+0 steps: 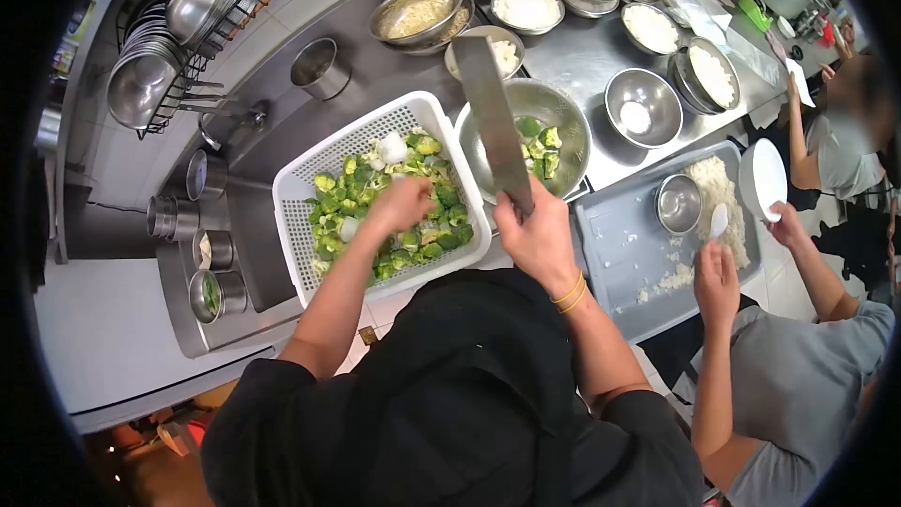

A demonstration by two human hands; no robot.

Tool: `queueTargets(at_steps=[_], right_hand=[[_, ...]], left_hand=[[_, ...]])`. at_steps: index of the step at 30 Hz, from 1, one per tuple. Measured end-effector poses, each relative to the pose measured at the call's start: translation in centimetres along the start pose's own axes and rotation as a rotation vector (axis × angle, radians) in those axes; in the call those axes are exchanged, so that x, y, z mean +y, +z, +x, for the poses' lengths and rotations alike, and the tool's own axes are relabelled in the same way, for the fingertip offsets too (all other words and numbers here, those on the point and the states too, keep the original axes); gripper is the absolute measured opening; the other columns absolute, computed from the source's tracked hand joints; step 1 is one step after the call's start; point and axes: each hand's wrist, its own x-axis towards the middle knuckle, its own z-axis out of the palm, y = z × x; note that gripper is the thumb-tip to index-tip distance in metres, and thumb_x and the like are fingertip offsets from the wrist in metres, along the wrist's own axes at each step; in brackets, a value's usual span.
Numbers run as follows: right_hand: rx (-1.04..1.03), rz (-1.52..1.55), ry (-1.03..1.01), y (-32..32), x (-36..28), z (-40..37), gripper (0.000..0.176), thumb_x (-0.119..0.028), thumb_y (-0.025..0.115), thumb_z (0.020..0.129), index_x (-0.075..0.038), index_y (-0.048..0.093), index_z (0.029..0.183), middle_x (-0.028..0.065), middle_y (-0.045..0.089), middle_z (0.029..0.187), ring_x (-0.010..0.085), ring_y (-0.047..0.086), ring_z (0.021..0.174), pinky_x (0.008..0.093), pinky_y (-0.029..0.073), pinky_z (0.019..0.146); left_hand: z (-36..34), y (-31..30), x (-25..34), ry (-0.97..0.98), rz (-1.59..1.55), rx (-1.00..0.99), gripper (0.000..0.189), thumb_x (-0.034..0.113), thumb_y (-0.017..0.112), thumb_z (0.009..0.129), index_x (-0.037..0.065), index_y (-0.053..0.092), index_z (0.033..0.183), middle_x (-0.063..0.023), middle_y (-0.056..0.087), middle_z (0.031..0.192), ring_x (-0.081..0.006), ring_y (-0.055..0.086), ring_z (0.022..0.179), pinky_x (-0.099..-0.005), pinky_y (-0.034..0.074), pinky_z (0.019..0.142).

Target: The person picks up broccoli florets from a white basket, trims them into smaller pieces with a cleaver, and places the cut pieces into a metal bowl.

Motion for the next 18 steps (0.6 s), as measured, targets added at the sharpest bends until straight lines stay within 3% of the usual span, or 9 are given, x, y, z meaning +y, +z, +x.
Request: queueTargets(at_steps=[2,4,6,8,9,10,12,16,18], right_hand=[[-0.07,0.029,0.053,-0.2,0.8,0.1,0.016,-0.008,0.065,0.091,0.003,0.065,0.102,0.0074,0.062,0.066,0.0085,0.052,0.057,0.0301,0.046,0.055],[-0.133,0.079,0.014,0.4,1.6,0.4,0.017,-0.009,0.066,0.09,0.004,0.065,0.101,0.0122,0.062,0.065,0.0134,0.053,0.054,0.0337,0.046,0.055],[-0.181,0.061,0.01,0.7,1.7,0.9,0.017,-0.01,0.066,0.089,0.005,0.063,0.096,0.0162,0.062,0.065,0.0191,0.054,0.052,0.0359,0.047,0.055],[-0.283,0.017,0.038,1.3,1.6,1.5,0.016,-0.01,0.066,0.089,0.005,0.061,0.093,0.017,0.061,0.064,0.0213,0.055,0.052,0.0364,0.047,0.055],[-0.313,0.019,0.048,1.7,1.6,1.9,0.016,-0.01,0.065,0.089,0.005,0.061,0.092,0.0185,0.061,0.065,0.0245,0.059,0.054,0.0378,0.048,0.056],[-0.331,0.026,0.038,2.3,1.6,2.1,0.016,-0.01,0.065,0.089,0.005,0.061,0.092,0.0185,0.061,0.065,0.0245,0.059,0.054,0.0378,0.048,0.056],[-0.36,-0.005,0.002,3.4,1.6,2.7,0.015,-0.009,0.064,0.089,0.005,0.061,0.093,0.02,0.062,0.065,0.0306,0.062,0.055,0.0404,0.049,0.057],[-0.401,-0.061,-0.059,5.5,1.1,3.0,0.014,-0.009,0.063,0.089,0.004,0.061,0.096,0.021,0.063,0.066,0.0375,0.066,0.06,0.0439,0.051,0.059],[-0.406,-0.128,-0.155,6.6,0.9,2.8,0.015,-0.009,0.064,0.089,0.002,0.061,0.099,0.0216,0.065,0.066,0.0408,0.067,0.063,0.0465,0.052,0.059]], left_hand=[[-0.6,3.9,-2.1,-0.086,0.189,-0.052,0.032,0.016,0.073,0.087,0.002,0.067,0.115,-0.0221,0.069,0.107,-0.0391,0.067,0.102,-0.0448,0.053,0.09],[-1.4,5.7,-3.0,-0.053,0.093,0.182,0.032,0.016,0.073,0.087,0.003,0.067,0.115,-0.0212,0.065,0.108,-0.0408,0.065,0.103,-0.0486,0.052,0.091],[-2.2,6.3,-3.9,-0.046,0.022,0.256,0.03,0.009,0.072,0.088,0.004,0.066,0.117,-0.0179,0.062,0.108,-0.0345,0.066,0.1,-0.0442,0.055,0.09],[-3.7,5.6,-3.8,-0.005,-0.495,0.463,0.028,0.0,0.068,0.089,0.002,0.064,0.117,-0.0093,0.061,0.101,-0.0228,0.068,0.095,-0.0371,0.057,0.076],[-4.4,4.8,-4.0,-0.03,-0.763,0.402,0.031,-0.007,0.06,0.092,0.002,0.059,0.121,-0.0071,0.057,0.11,-0.0228,0.069,0.101,-0.0359,0.06,0.08],[-5.1,4.4,-3.9,-0.039,-0.761,0.421,0.031,-0.007,0.06,0.092,0.002,0.059,0.121,-0.0071,0.057,0.11,-0.0228,0.069,0.101,-0.0359,0.06,0.08],[-6.8,3.1,-3.2,0.052,-1.307,0.421,0.038,-0.011,0.053,0.092,0.002,0.055,0.127,-0.0095,0.053,0.123,-0.0291,0.067,0.107,-0.039,0.061,0.089],[-8.7,1.1,-2.3,0.254,-1.565,0.328,0.035,-0.009,0.052,0.093,0.004,0.052,0.125,-0.0139,0.058,0.127,-0.0405,0.062,0.122,-0.0476,0.058,0.095],[-9.0,0.6,-2.5,0.321,-1.561,0.31,0.028,-0.004,0.055,0.095,0.004,0.053,0.122,-0.0133,0.058,0.128,-0.0377,0.063,0.12,-0.049,0.056,0.097]])
